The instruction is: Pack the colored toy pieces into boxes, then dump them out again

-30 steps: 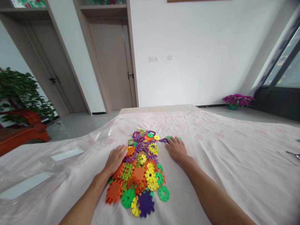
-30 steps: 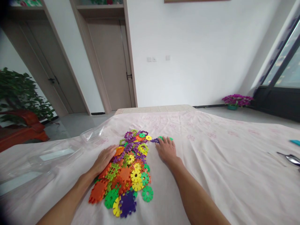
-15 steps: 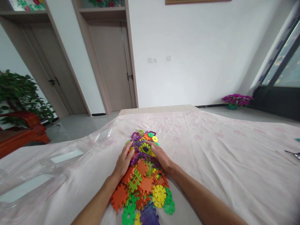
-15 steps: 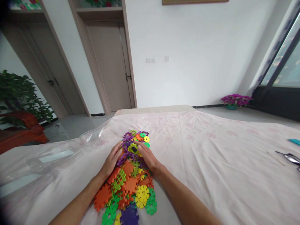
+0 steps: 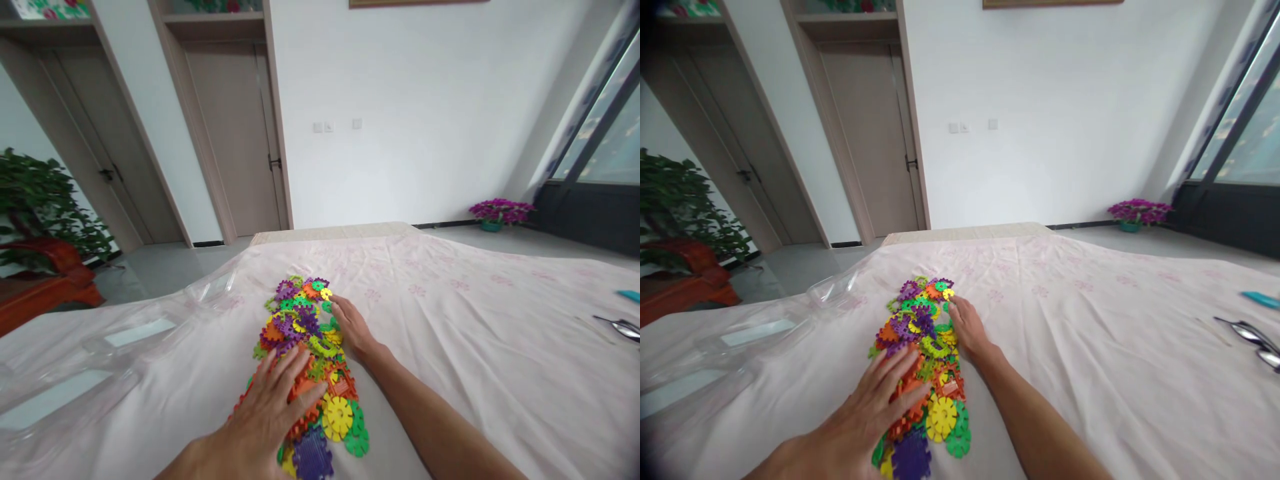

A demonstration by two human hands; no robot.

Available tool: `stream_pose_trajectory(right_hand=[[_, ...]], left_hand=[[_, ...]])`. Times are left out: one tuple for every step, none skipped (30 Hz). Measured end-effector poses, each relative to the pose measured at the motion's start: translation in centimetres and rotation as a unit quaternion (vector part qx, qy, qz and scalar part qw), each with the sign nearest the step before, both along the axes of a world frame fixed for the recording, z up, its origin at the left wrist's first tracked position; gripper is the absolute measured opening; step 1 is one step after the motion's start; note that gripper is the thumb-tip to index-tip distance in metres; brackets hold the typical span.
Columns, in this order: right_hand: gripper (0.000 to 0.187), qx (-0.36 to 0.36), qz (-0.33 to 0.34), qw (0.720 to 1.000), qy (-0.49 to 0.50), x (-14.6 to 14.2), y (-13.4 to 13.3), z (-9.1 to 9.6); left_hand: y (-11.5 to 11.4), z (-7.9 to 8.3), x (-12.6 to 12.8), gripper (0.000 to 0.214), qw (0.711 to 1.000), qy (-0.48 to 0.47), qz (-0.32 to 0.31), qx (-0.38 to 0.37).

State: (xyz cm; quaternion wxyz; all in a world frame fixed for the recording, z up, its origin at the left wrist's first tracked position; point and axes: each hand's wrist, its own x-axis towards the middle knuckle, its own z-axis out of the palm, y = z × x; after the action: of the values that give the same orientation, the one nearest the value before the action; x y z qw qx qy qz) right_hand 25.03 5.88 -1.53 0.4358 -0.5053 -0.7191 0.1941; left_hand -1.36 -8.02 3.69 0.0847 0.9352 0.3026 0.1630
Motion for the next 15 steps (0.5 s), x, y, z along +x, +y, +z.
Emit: stream_pose_trajectory(right_hand=[[0.050, 0.000, 0.019, 1.000, -0.013, -0.2, -0.2, 0.1], [0.050, -0.001, 0.038, 0.999, -0.026, -0.5, -0.5, 0.3], [0.050, -0.002, 0.055, 0.998, -0.040, -0.8, -0.8, 0.5], [0.050, -0.005, 0.072, 0.996, -0.055, -1.0, -1.1, 0.7], [0.050, -0.008, 0.086, 0.994, -0.066, -1.2, -1.4, 1.0], [0.050, -0.011, 0.097, 0.993, -0.070, -1.3, -1.6, 1.2], [0.050, -0.015, 0.101, 0.993, -0.066, -1.4, -1.8, 1.4], [0.050, -0.018, 0.099, 0.994, -0.053, -1.4, -2.0, 1.5], [0.051, -0.020, 0.090, 0.995, -0.030, -1.3, -2.0, 1.6], [0.052, -0.021, 0.076, 0.997, -0.001, -1.2, -1.9, 1.6], [0.054, -0.022, 0.059, 0.997, 0.032, -1.1, -1.8, 1.5], [0.055, -0.022, 0.042, 0.997, 0.062, -0.9, -1.6, 1.3], [0.056, -0.022, 0.022, 0.996, 0.087, -0.7, -1.3, 1.1], [0.056, -0.020, 0.003, 0.994, 0.104, -0.5, -1.0, 0.9], [0.055, -0.016, -0.015, 0.993, 0.113, -0.3, -0.8, 0.7]], left_hand=[[-0.5, -0.7, 0.1, 0.097, 1.000, 0.005, -0.013, 0.021], [-0.6, -1.3, 0.3, 0.094, 0.999, 0.010, -0.013, 0.037], [-0.4, -1.8, 0.4, 0.090, 0.999, 0.011, -0.004, 0.051], [0.1, -2.2, 0.6, 0.086, 0.998, 0.011, 0.012, 0.063], [0.9, -2.5, 0.8, 0.082, 0.997, 0.008, 0.032, 0.073], [1.8, -2.6, 1.1, 0.077, 0.995, -0.001, 0.055, 0.083], [2.8, -2.6, 1.4, 0.072, 0.993, -0.009, 0.076, 0.089], [3.9, -2.4, 1.8, 0.067, 0.990, -0.026, 0.098, 0.095], [5.0, -2.2, 2.3, 0.061, 0.987, -0.047, 0.119, 0.099], [6.0, -1.8, 2.9, 0.056, 0.983, -0.072, 0.135, 0.104], [7.0, -1.3, 3.5, 0.051, 0.978, -0.093, 0.150, 0.109], [8.0, -0.8, 4.1, 0.048, 0.974, -0.109, 0.161, 0.111], [8.8, -0.3, 4.8, 0.047, 0.972, -0.121, 0.167, 0.112], [9.7, 0.3, 5.5, 0.047, 0.970, -0.129, 0.174, 0.113], [10.6, 0.8, 6.2, 0.047, 0.969, -0.129, 0.181, 0.112]])
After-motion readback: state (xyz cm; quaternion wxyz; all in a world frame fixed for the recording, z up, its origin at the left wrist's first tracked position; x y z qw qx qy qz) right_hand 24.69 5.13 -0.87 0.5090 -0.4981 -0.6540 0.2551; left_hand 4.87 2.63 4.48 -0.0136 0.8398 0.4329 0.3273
